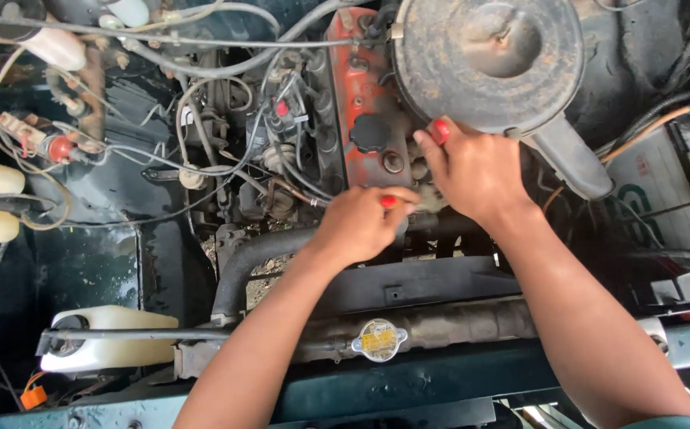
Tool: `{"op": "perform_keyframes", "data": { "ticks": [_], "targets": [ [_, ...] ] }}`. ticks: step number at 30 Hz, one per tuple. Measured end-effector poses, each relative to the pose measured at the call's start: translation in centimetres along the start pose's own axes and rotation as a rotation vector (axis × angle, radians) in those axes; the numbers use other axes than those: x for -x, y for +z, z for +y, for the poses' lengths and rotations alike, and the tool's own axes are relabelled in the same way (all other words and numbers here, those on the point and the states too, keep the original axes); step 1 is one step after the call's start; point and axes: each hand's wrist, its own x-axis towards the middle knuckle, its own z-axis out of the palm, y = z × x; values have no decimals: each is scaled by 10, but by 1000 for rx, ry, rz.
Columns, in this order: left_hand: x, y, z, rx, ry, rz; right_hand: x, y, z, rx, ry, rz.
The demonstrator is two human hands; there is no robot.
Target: Cleaning engine components using a small brush to remove dirt and grime
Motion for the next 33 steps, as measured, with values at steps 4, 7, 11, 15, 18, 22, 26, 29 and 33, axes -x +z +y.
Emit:
{"op": "perform_keyframes", "data": {
  "ticks": [4,7,11,15,18,22,26,29,33],
  "targets": [
    [-5,-6,-18,-119,-145,3,-1,-3,-2,-48,1,4],
    [-2,-8,-17,-35,-117,21,-2,-3,0,-75,-5,-15],
    [-3,13,-4,14,-26,-15,-4,2,-6,-109,12,-33],
    [-8,2,1,-31,-90,-45,-5,5,-9,-164,-26,-26],
    [-8,-16,-15,-86,-223,-57,-3,7,2,-145,-14,-37],
    [-13,3,-20,-57,-248,-32,-1,13,1,-162,-19,-33],
    [-24,36,-24,-137,-21,44,-5,11,-13,-203,-80,0],
    [-18,22,-15,-154,2,39,-5,4,-15,-203,-100,19],
    [3,-21,-13,-130,-172,-33,-1,3,-4,-186,-106,29]
  ]
}}
